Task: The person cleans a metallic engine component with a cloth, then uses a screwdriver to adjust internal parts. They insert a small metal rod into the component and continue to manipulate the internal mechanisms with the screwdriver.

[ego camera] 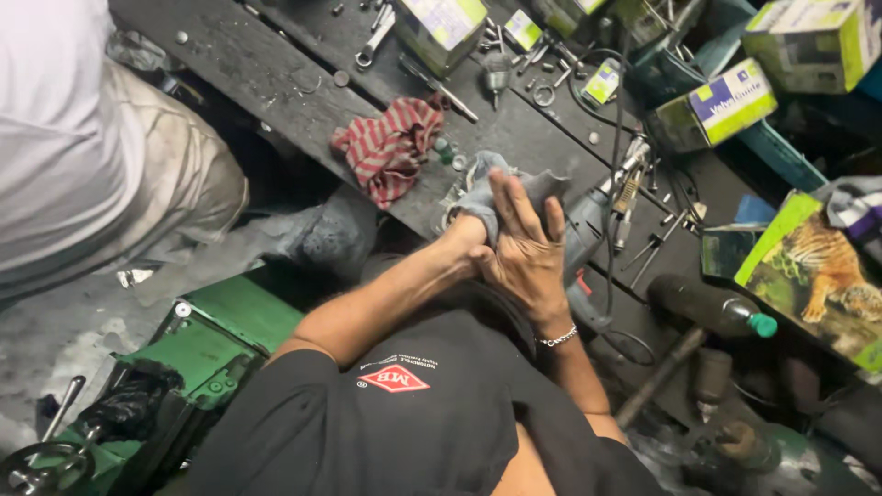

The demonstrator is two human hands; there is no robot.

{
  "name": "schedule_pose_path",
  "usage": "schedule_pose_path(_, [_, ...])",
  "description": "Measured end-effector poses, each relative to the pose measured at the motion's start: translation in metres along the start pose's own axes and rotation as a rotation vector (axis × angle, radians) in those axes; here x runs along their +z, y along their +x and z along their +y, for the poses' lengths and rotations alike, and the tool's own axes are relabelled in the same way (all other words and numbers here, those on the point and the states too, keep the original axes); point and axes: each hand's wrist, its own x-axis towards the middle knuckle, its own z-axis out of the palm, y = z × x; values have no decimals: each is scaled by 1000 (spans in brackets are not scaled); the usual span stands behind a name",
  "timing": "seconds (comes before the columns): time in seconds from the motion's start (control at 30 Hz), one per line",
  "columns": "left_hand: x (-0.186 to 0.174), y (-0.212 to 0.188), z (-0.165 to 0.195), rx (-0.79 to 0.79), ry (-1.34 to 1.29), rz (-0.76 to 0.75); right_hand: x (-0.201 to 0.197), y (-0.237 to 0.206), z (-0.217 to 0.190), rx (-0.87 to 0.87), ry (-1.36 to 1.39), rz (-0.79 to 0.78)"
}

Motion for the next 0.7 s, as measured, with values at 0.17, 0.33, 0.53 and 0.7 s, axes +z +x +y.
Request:
schedule_pose_path(0.17, [-42,39,26,-59,-170,251,5,41,-2,-260,-84,229])
schedule_pose_path(0.33, [-78,124,198,-565,816,261,14,63,-15,-434,872,195])
schedule_pose_path(0.53, [-59,226,259,33,2262,-418,36,74,-49,-169,1171,160])
schedule_pose_path(0.7, [-38,319,264,623,2013,-783,24,85,-30,58,1041,319])
